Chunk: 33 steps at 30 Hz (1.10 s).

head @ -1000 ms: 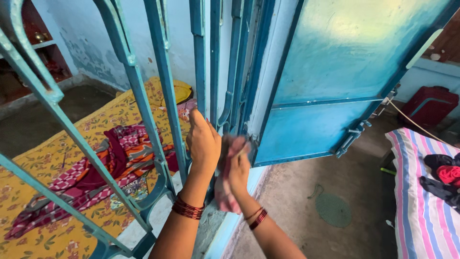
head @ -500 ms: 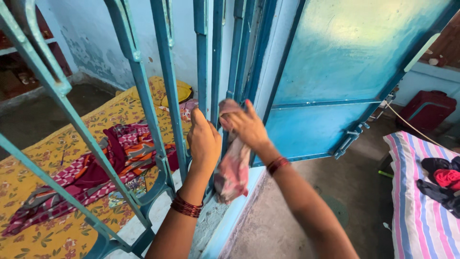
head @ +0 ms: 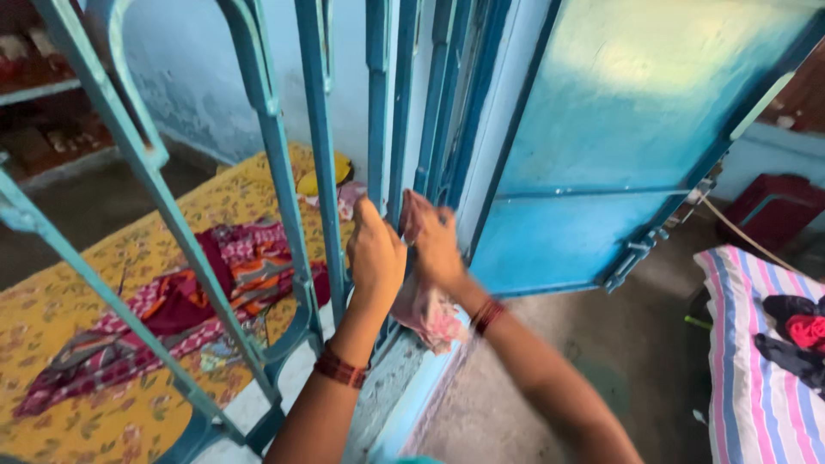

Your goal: The person wipes a blue metal gate and adjacent door with a cloth. They clean the vertical bars and decorative elements of the gate, then move to the solid door surface, wiping it methodically.

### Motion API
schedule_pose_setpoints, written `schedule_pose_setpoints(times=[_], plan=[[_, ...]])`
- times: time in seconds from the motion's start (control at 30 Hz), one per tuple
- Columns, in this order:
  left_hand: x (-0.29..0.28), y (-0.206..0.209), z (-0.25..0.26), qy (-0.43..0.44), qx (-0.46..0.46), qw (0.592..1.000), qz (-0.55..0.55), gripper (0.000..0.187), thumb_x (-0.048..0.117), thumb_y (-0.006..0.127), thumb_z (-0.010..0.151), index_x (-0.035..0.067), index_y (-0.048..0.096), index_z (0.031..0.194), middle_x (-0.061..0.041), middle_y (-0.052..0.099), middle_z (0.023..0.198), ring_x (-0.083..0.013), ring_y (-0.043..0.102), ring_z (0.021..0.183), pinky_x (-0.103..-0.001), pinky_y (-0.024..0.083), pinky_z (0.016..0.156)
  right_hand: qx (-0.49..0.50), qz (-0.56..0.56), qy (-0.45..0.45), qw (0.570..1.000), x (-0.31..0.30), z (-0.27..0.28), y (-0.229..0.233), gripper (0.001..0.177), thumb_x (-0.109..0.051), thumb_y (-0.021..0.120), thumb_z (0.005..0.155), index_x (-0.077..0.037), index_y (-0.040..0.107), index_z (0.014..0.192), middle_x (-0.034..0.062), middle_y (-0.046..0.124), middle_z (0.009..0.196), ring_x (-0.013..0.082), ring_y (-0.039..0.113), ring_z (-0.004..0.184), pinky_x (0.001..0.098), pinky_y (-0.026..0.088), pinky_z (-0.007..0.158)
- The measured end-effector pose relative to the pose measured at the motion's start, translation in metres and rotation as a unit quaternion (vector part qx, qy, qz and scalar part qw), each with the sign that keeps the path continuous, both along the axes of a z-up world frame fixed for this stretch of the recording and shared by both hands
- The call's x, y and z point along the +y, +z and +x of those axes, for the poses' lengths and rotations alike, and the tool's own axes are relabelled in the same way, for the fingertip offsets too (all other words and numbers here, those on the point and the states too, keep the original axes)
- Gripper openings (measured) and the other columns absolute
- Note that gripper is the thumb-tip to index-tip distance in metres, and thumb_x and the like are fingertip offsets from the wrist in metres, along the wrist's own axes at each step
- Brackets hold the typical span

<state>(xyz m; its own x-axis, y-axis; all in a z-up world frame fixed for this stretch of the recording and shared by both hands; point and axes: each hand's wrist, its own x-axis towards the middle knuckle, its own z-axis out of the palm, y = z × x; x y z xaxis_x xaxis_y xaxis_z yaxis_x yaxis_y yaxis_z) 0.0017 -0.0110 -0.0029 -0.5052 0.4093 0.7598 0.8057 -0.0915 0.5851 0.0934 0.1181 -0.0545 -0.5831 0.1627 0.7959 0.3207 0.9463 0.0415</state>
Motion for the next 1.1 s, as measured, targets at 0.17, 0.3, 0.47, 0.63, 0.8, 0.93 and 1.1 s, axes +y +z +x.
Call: schedule_pose_setpoints(times=[0.17,0.3,0.47,0.63,0.8,0.93,1.1], plan=[[0.001,0.002,0.001,0.018,0.013,1.0,0.003,0.048,-0.001,0.056,0.091,-0.008,0.038,0.135,-0.033,0.063,0.106,-0.0498,0.065,0.087,-0.054,0.052,0.073,-0.228,0.305,-0.132,0.915,0.053,0.028,0.095,0.017,-0.023,0.058,0.098,-0.033,0.066,0.109,-0.0143,0.063,0.114,0.0089,0.06,0.119,0.0575,0.014,0.128],[-0.001,0.003,0.002,0.008,-0.005,1.0,-0.003,0.044,0.0,0.055,0.093,-0.005,0.041,0.134,-0.032,0.064,0.106,-0.0497,0.065,0.09,-0.054,0.052,0.075,-0.132,0.377,-0.197,0.895,0.063,0.025,0.22,0.027,-0.018,0.062,0.098,-0.043,0.065,0.107,-0.015,0.059,0.114,0.0077,0.06,0.117,0.0585,0.013,0.128],[-0.003,0.005,0.002,-0.003,-0.017,1.0,-0.001,0.044,0.0,0.055,0.092,-0.006,0.04,0.133,-0.031,0.064,0.106,-0.0491,0.066,0.092,-0.054,0.052,0.077,-0.157,0.451,-0.159,0.864,0.069,0.03,0.247,0.035,-0.022,0.062,0.097,-0.034,0.065,0.13,-0.0123,0.057,0.136,0.012,0.052,0.132,0.0554,0.013,0.132],[-0.003,0.005,0.003,0.006,-0.009,1.0,-0.004,0.049,0.0,0.057,0.091,-0.007,0.04,0.136,-0.032,0.063,0.109,-0.05,0.065,0.091,-0.054,0.052,0.077,-0.313,0.378,-0.12,0.863,0.048,0.032,0.123,0.057,-0.023,0.063,0.079,-0.03,0.058,0.136,-0.0087,0.056,0.138,0.0176,0.045,0.136,0.0581,0.013,0.124],[-0.004,0.002,0.002,0.004,0.001,1.0,-0.002,0.045,-0.001,0.057,0.091,-0.006,0.041,0.133,-0.032,0.063,0.111,-0.0493,0.066,0.093,-0.053,0.053,0.077,-0.299,0.452,-0.136,0.829,0.046,0.044,0.101,0.054,-0.018,0.067,0.087,-0.035,0.055,0.137,-0.0139,0.055,0.131,0.013,0.048,0.13,0.0609,0.012,0.128],[-0.004,0.003,0.001,-0.002,0.004,1.0,0.006,0.044,-0.002,0.056,0.092,-0.007,0.04,0.133,-0.031,0.063,0.11,-0.0489,0.066,0.094,-0.052,0.054,0.079,-0.167,0.548,-0.224,0.789,0.066,0.041,0.194,0.047,-0.03,0.065,0.088,-0.04,0.056,0.134,-0.0179,0.055,0.129,0.0078,0.049,0.135,0.0586,0.01,0.129],[-0.007,0.005,0.002,-0.008,0.001,1.0,0.02,0.045,-0.002,0.056,0.091,-0.007,0.041,0.133,-0.032,0.063,0.11,-0.0495,0.066,0.094,-0.052,0.053,0.077,-0.199,0.573,-0.291,0.74,0.065,0.04,0.322,0.026,-0.034,0.061,0.104,-0.031,0.057,0.13,-0.0154,0.056,0.125,0.0057,0.05,0.134,0.0519,0.011,0.134]])
